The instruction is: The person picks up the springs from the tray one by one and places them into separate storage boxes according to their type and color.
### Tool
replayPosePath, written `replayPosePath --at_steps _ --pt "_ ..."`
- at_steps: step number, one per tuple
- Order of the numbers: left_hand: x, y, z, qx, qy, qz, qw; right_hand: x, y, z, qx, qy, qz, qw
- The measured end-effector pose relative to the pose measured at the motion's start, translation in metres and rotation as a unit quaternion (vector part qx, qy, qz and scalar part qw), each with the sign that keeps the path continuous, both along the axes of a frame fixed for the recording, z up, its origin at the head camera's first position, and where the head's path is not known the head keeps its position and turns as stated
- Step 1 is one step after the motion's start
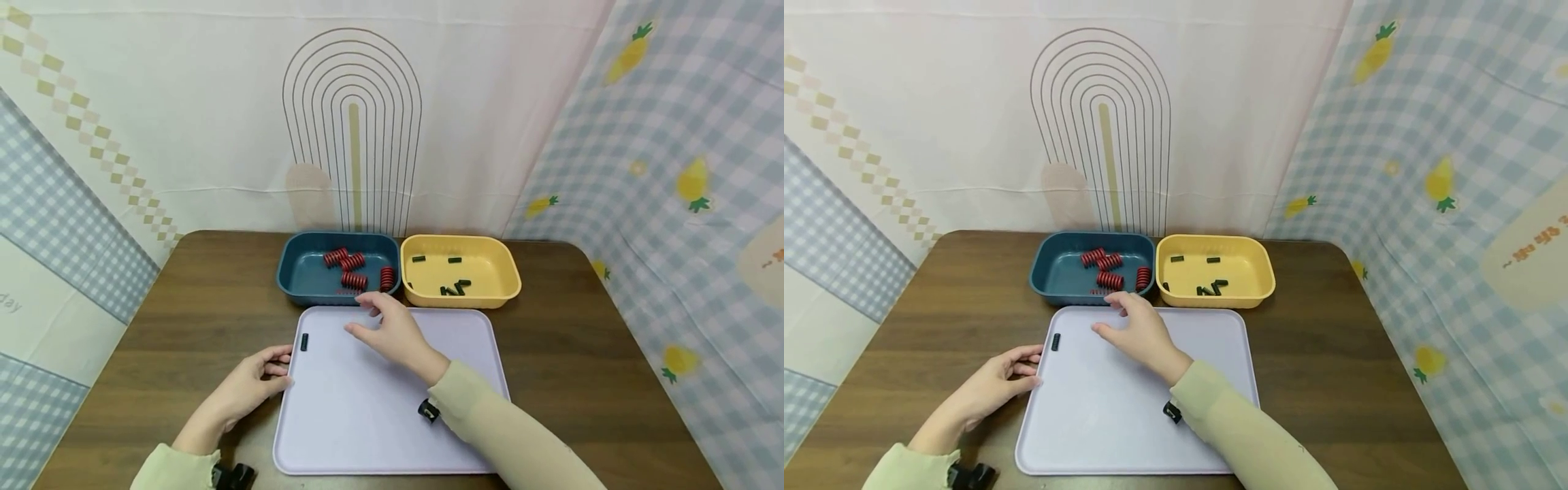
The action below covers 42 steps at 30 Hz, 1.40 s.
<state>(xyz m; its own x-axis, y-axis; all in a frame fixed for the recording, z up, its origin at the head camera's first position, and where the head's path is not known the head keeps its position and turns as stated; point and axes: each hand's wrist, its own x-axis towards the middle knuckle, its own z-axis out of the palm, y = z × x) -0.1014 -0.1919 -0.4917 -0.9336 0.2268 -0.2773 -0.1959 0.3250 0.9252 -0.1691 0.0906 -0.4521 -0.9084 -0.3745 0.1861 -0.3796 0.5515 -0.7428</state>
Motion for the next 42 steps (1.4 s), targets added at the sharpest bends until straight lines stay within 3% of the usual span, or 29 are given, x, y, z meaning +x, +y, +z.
replayPosePath --at_steps 9,20,33,42 --pt "-0.002 -0.002 -0.003 -0.009 0.003 0.005 0.9999 0.002 -0.018 -0.005 0.013 -0.028 0.021 0.9993" --pt "-0.001 -0.002 -0.005 -0.01 -0.005 0.009 0.9999 0.003 -0.041 -0.01 0.072 -0.069 0.052 0.9936" --pt "-0.003 0.0 -0.007 -0.004 0.003 -0.002 1.0 -0.002 -0.066 -0.022 0.12 -0.078 0.08 0.9865" --pt "-0.001 -0.002 -0.007 0.002 0.007 -0.005 1.0 -0.004 -0.082 -0.028 0.182 -0.054 0.063 0.9798"
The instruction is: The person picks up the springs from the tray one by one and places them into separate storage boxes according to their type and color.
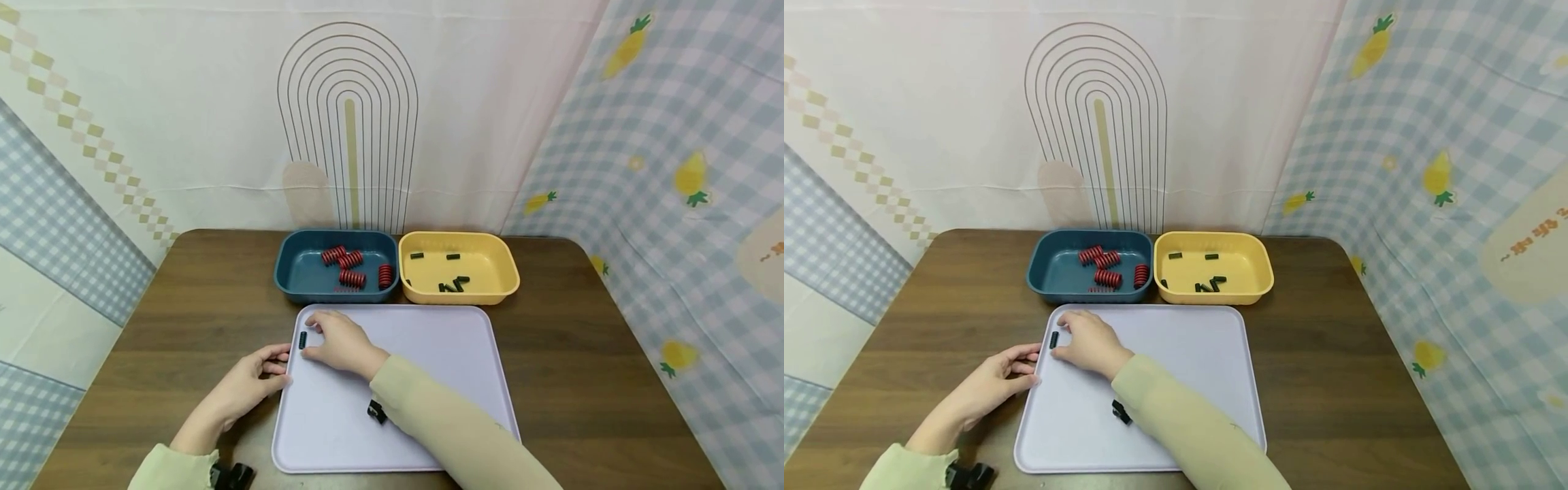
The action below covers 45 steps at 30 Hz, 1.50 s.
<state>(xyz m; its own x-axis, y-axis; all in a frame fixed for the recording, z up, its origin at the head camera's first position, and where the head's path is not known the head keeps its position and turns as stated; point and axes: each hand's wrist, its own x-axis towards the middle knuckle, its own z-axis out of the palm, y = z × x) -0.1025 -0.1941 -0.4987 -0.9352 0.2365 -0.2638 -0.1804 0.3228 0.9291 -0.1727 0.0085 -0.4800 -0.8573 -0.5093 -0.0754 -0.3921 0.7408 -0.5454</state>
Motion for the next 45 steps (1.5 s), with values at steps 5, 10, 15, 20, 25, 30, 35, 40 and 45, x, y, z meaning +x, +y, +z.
replayPosePath --at_steps 5,10,15,20,25,30,35,40,45 --pt "0.0 0.0 0.002 0.002 0.001 -0.001 1.0 0.001 -0.009 0.001 0.022 0.017 -0.008 0.9996" --pt "0.001 0.0 0.004 0.012 0.004 -0.004 0.9999 0.004 -0.017 0.002 0.04 0.037 -0.007 0.9985" --pt "0.001 0.0 0.004 0.011 0.001 -0.001 0.9999 0.006 -0.018 0.003 0.058 0.041 -0.01 0.9974" --pt "0.001 -0.002 0.003 0.005 -0.001 0.0 1.0 0.007 -0.014 0.001 0.063 0.044 -0.006 0.997" --pt "0.001 -0.002 0.004 0.002 -0.002 0.003 1.0 0.008 -0.005 0.003 0.065 0.048 0.008 0.9967" --pt "0.0 0.0 0.006 0.002 -0.002 -0.005 1.0 0.007 0.012 0.006 0.026 0.03 0.012 0.9991" --pt "-0.001 0.003 0.008 0.001 0.003 -0.008 1.0 0.009 0.037 0.011 -0.041 0.021 0.007 0.9989" --pt "0.001 0.002 0.005 -0.008 0.001 -0.008 0.9999 0.019 0.061 0.022 -0.096 0.036 -0.007 0.9947" --pt "0.002 -0.001 0.004 -0.007 0.011 -0.009 0.9999 0.021 0.085 0.034 -0.139 0.066 -0.045 0.9871"
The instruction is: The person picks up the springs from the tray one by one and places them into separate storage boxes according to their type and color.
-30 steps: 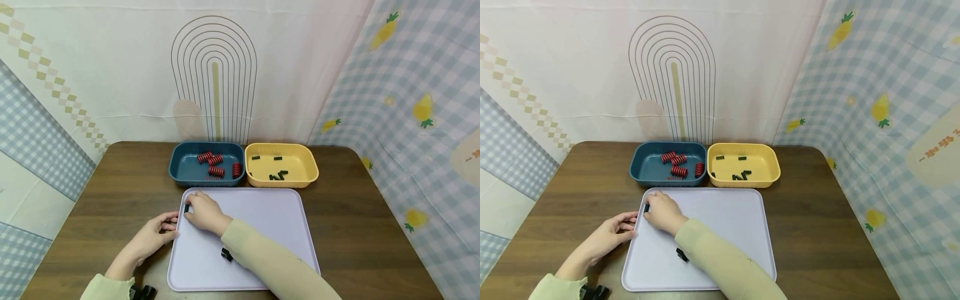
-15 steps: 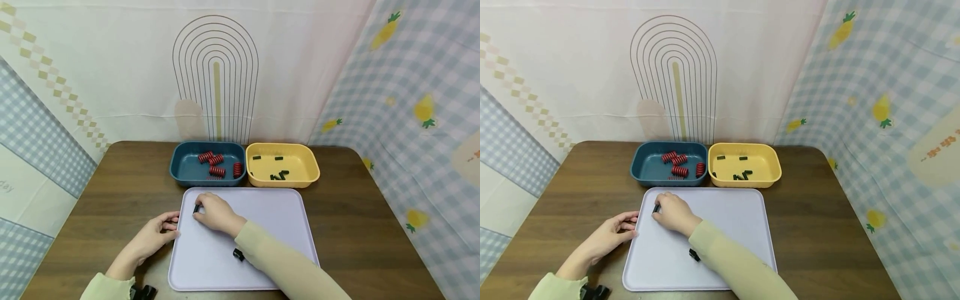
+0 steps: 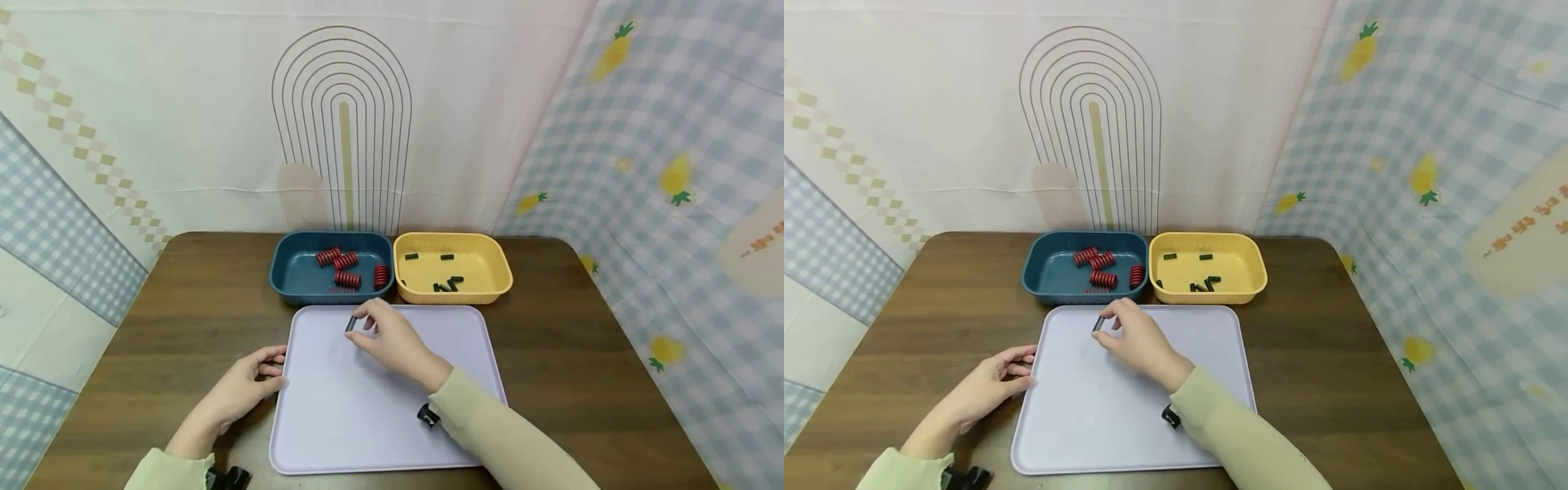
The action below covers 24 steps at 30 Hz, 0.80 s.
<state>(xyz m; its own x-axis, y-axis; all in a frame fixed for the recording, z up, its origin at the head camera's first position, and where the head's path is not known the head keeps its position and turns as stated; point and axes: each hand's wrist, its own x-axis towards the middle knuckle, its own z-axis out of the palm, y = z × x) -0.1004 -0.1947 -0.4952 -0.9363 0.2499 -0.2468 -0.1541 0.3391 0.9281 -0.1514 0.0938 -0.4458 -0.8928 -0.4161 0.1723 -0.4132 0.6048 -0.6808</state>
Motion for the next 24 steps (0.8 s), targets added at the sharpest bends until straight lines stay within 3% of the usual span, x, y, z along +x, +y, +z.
replayPosePath --at_steps 6,13,24 --pt "-0.002 -0.002 -0.001 -0.008 -0.015 -0.003 0.9998 -0.006 0.031 0.006 -0.032 0.027 -0.05 0.9979" --pt "-0.001 -0.003 -0.001 -0.001 -0.016 -0.002 0.9999 -0.018 0.059 0.008 -0.062 0.036 -0.071 0.9949" --pt "-0.002 -0.001 0.001 0.011 -0.013 -0.003 0.9999 -0.05 0.092 0.0 -0.059 0.033 -0.15 0.9863"
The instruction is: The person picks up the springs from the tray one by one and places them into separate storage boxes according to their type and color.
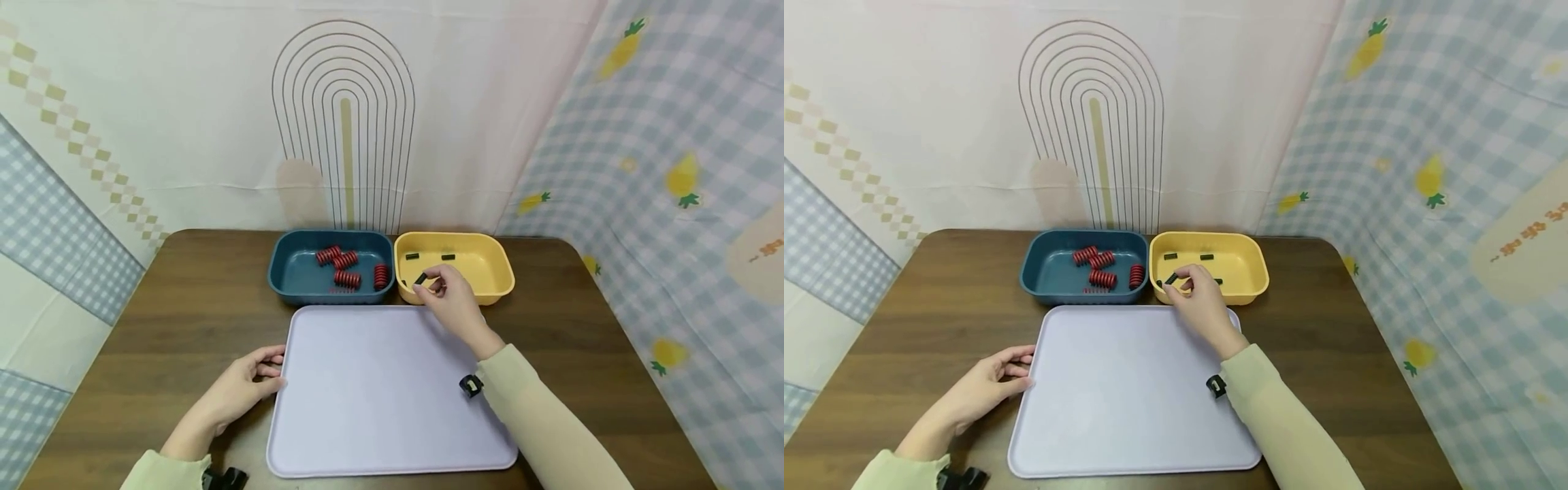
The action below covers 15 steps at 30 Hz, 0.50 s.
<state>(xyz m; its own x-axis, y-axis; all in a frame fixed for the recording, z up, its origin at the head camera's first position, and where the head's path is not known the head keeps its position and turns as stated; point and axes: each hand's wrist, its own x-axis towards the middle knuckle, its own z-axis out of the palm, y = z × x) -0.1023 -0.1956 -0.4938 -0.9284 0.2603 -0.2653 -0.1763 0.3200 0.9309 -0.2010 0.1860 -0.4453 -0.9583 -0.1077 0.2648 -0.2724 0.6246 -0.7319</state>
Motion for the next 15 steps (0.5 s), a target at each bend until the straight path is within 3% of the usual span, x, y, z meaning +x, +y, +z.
replayPosePath --at_steps 8,15 --pt "0.002 0.0 -0.001 0.012 0.001 0.003 0.9999 -0.02 -0.006 -0.003 0.022 -0.037 -0.061 0.9972" --pt "-0.001 0.0 -0.004 0.002 0.004 0.004 1.0 -0.048 -0.008 -0.003 0.094 -0.124 -0.084 0.9843"
